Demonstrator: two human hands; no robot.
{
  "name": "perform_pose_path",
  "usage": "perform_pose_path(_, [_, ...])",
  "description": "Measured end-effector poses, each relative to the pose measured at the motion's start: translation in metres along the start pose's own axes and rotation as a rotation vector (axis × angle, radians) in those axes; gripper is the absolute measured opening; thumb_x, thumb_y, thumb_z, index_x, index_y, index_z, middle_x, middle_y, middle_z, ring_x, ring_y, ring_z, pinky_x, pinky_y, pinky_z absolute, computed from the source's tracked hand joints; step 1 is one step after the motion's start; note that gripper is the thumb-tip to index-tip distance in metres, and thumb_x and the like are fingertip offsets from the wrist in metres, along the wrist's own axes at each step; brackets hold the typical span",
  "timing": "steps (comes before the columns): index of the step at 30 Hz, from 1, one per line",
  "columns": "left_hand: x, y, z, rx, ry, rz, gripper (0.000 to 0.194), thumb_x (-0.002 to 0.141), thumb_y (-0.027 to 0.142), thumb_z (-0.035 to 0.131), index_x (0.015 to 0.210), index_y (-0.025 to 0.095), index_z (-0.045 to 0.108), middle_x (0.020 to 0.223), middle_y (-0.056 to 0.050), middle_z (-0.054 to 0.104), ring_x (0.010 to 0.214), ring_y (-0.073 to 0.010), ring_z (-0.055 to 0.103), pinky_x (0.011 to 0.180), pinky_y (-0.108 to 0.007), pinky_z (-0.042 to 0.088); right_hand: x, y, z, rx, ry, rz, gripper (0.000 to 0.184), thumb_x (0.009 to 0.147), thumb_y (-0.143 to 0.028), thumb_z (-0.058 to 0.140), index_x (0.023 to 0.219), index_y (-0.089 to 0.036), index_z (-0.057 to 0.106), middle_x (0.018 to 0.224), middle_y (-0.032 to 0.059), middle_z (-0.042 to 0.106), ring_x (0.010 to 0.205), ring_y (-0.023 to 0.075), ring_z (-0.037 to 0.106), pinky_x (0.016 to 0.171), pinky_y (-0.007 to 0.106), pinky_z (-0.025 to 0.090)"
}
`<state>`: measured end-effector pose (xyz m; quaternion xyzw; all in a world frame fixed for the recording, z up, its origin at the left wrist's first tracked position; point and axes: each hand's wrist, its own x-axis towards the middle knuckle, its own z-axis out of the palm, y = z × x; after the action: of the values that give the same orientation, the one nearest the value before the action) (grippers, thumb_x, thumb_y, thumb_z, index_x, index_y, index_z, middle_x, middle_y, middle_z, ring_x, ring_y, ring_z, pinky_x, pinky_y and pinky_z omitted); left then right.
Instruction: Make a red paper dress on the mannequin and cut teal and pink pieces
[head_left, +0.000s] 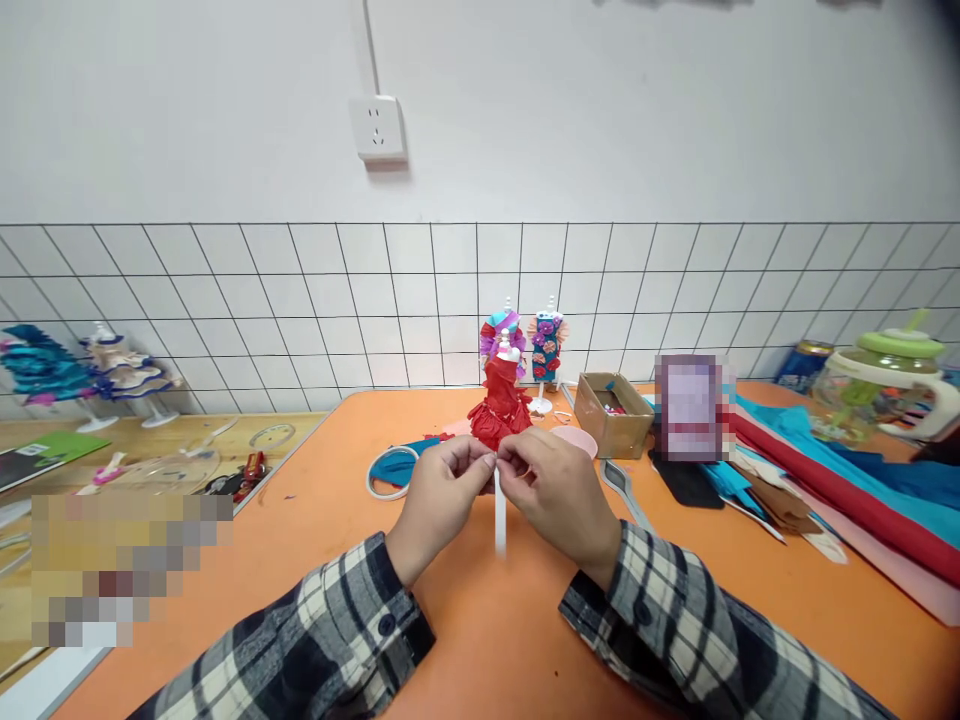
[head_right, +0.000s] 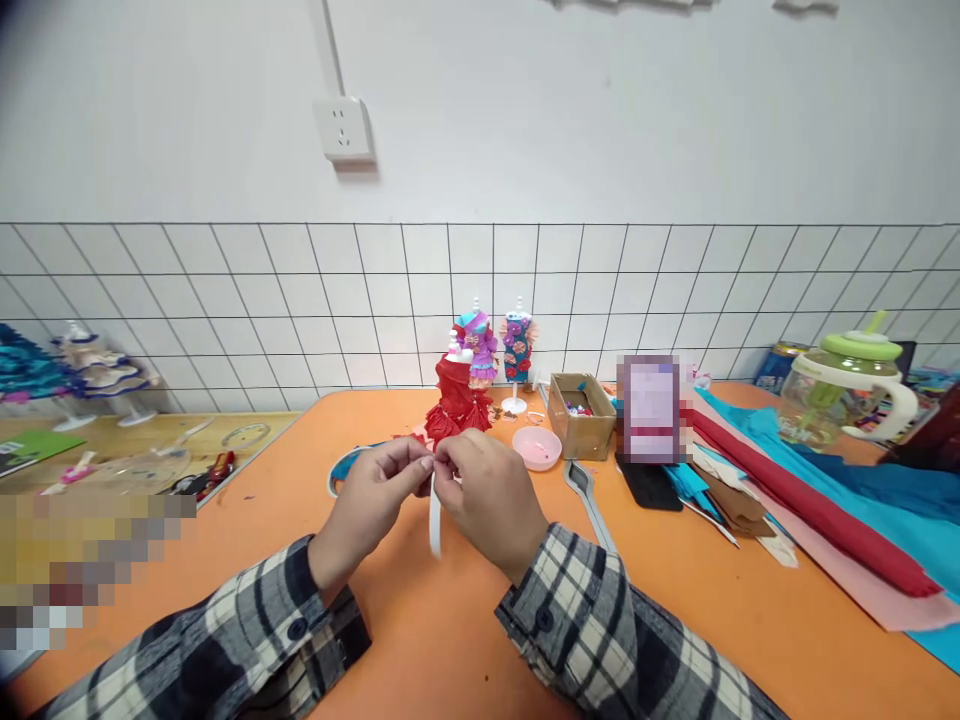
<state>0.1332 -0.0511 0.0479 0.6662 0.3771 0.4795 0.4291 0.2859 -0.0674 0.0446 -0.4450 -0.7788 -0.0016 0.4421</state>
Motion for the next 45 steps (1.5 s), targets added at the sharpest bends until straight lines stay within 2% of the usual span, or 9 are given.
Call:
perform_pose_path(4, [-0.009,-0.025,-0.002,-0.292,0.001,-0.198,0.026,0.072,0.038,0.072,0.068,0.014,0.061,0.060,0.001,0.059,0.054,-0.0102,0.054,0.056,-0.022,0.045,-0.006,0.012,0.012,0.022,-0.095,-0.092,0.014,0.089,-0.019,0.050,0.084,-0.018,0.063,0.079,0.0047,0.062,0.072,0.0154,0.055,0.066,0.028,0.040])
perform_pose_path(11, [-0.018,-0.029,-0.031,-0.179,-0.150,-0.277,0.046,0.075,0.057,0.070,0.086,0.013,0.073,0.076,-0.010,0.074,0.071,-0.0209,0.069,0.071,-0.031,0.054,-0.009,0.013,0.020,0.740,-0.387,0.505,0.017,0.082,-0.035,0.057,0.082,-0.018,0.057,0.070,-0.0009,0.053,0.061,0.0121,0.052,0.046,0.022,0.048])
perform_pose_path(14, [-0.012,-0.015,-0.038,-0.171,-0.075,-0.347,0.053,0.083,0.059,0.060,0.110,0.014,0.068,0.082,-0.011,0.074,0.069,-0.0205,0.070,0.065,-0.030,0.053,-0.006,0.005,0.012,0.786,-0.362,0.537,0.022,0.079,-0.040,0.059,0.084,-0.018,0.057,0.068,-0.0021,0.050,0.057,0.0106,0.048,0.042,0.021,0.047])
perform_pose_path(18, [-0.011,0.013,-0.037,0.120,-0.159,-0.070,0.035,0.083,0.048,0.063,0.092,0.015,0.071,0.087,-0.008,0.071,0.080,-0.0209,0.065,0.071,-0.029,0.050,0.000,-0.010,-0.005,0.717,-0.328,0.476,0.018,0.082,-0.036,0.057,0.082,-0.018,0.060,0.062,-0.0035,0.047,0.050,0.0086,0.044,0.040,0.018,0.040])
perform_pose_path(23, [-0.025,0.029,-0.034,0.557,-0.232,0.227,0.033,0.096,0.036,0.043,0.076,0.019,0.063,0.070,-0.001,0.063,0.069,-0.0157,0.057,0.064,-0.025,0.042,0.003,-0.023,-0.016,0.596,-0.251,0.412,0.012,0.079,-0.028,0.059,0.074,-0.018,0.063,0.062,-0.0020,0.053,0.054,0.0089,0.047,0.046,0.019,0.037])
perform_pose_path(27, [-0.028,0.023,-0.033,0.649,-0.182,0.228,0.030,0.096,0.036,0.044,0.077,0.020,0.060,0.070,0.000,0.062,0.067,-0.0154,0.058,0.064,-0.025,0.042,0.002,-0.024,-0.015,0.598,-0.262,0.417,0.012,0.079,-0.028,0.059,0.075,-0.018,0.063,0.063,-0.0015,0.055,0.055,0.0091,0.047,0.046,0.019,0.035])
perform_pose_path(32, [-0.026,0.019,-0.033,0.582,-0.087,0.287,0.022,0.094,0.035,0.052,0.111,0.023,0.060,0.103,-0.006,0.066,0.088,-0.0186,0.063,0.077,-0.027,0.046,0.002,-0.024,-0.016,0.589,-0.250,0.419,0.011,0.079,-0.027,0.058,0.076,-0.018,0.063,0.063,-0.0021,0.055,0.053,0.0090,0.047,0.048,0.020,0.035])
perform_pose_path(37, [-0.029,0.020,-0.033,0.742,-0.153,0.440,0.020,0.095,0.026,0.047,0.083,0.021,0.062,0.081,-0.004,0.066,0.078,-0.0182,0.059,0.074,-0.029,0.042,0.001,-0.025,-0.016,0.549,-0.228,0.408,0.007,0.078,-0.023,0.060,0.074,-0.018,0.064,0.066,-0.0014,0.059,0.057,0.0096,0.049,0.051,0.020,0.036])
perform_pose_path(45, [-0.026,0.016,-0.029,0.632,-0.114,0.366,0.024,0.083,0.021,0.052,0.059,0.019,0.057,0.061,0.000,0.059,0.060,-0.0141,0.053,0.062,-0.025,0.038,-0.003,-0.024,-0.010,0.406,-0.257,0.274,0.009,0.080,-0.020,0.059,0.072,-0.020,0.064,0.068,-0.0015,0.062,0.061,0.0111,0.053,0.056,0.023,0.038])
